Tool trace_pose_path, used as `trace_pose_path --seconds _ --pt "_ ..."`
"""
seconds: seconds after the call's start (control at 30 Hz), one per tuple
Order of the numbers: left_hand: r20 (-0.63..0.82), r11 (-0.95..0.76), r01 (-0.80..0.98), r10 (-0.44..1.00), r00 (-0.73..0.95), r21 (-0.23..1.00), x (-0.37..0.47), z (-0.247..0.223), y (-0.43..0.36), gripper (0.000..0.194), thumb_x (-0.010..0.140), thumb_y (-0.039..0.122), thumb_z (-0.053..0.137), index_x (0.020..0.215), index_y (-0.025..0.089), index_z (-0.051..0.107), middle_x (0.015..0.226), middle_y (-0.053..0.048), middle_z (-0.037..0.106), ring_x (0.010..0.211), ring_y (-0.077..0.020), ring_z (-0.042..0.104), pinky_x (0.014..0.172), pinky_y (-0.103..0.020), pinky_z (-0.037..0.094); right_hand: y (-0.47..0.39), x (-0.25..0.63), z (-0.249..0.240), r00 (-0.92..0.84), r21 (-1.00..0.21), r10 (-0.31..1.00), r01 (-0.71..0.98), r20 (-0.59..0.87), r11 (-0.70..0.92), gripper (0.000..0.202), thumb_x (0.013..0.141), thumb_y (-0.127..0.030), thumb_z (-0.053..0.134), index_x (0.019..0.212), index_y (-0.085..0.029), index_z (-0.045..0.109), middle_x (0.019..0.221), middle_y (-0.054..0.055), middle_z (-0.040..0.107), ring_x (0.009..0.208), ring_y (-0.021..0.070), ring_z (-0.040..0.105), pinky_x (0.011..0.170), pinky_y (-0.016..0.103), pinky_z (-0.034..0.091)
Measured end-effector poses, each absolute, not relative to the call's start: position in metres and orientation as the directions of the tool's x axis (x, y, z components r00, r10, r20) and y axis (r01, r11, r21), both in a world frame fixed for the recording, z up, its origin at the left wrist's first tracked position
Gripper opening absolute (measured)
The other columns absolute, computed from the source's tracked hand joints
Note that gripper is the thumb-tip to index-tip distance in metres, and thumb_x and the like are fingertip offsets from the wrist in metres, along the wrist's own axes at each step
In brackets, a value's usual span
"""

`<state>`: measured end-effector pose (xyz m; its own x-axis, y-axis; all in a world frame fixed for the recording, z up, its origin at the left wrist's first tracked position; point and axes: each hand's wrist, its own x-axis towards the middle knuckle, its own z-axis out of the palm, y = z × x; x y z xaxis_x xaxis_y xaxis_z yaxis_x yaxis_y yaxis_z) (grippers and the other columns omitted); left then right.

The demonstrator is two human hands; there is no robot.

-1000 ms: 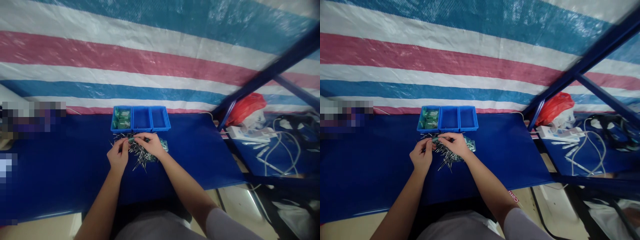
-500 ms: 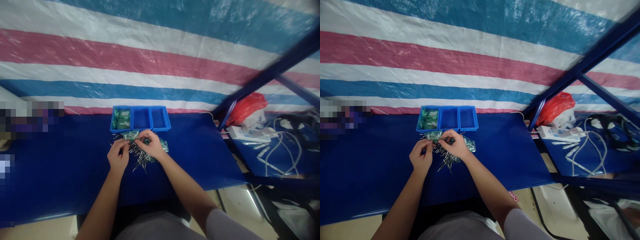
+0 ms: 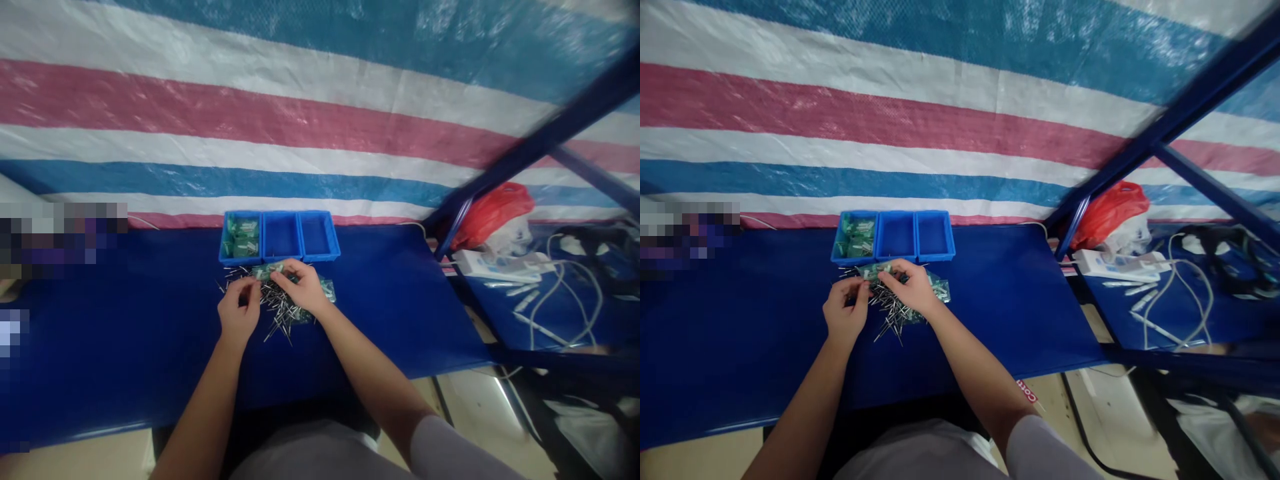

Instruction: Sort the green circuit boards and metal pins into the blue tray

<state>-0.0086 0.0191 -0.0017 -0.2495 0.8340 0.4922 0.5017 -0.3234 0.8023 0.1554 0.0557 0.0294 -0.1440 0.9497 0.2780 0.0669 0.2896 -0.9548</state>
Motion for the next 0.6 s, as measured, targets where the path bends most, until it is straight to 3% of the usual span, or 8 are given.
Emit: trace_pose_path --seconds 0.17,0.5,0.6 --pt "0.413 -0.26 0.454 0.866 -0.281 0.853 -0.0097 -0.002 0.0176 0.041 0.085 0.036 0.069 0.122 0.02 0.06 0.102 -0.005 0.073 0.079 -0.013 0.071 0.075 -0.026 0.058 0.054 0.1556 0.032 -0.198 -0.947 0.946 0.144 0.255 0.285 0.021 0.088 -0.038 0.066 0.096 -0.019 0.07 0.078 0.002 0.071 0.068 0.014 0.062 0.066 0.029 0.052" --pt "0.43 -0.229 0.526 0.852 -0.298 0.819 -0.0098 0.0017 0.0198 0.039 0.084 0.038 0.07 0.119 0.022 0.066 0.093 -0.002 0.074 0.074 -0.0119 0.07 0.077 -0.026 0.057 0.0527 0.1549 0.0298 -0.205 -0.936 0.935 0.147 0.289 0.321 0.029 0.086 -0.038 0.07 0.11 -0.02 0.07 0.079 0.002 0.073 0.068 0.015 0.065 0.067 0.031 0.057" --pt "0.456 -0.238 0.546 0.835 -0.308 0.804 -0.0093 0.0045 0.0198 0.038 0.084 0.039 0.069 0.116 0.021 0.067 0.092 -0.003 0.075 0.074 -0.0121 0.07 0.076 -0.025 0.057 0.052 0.1548 0.0309 -0.242 -0.926 0.922 0.156 0.301 0.343 0.032 0.085 -0.037 0.072 0.112 -0.02 0.069 0.087 0.004 0.075 0.073 0.0155 0.066 0.07 0.031 0.057"
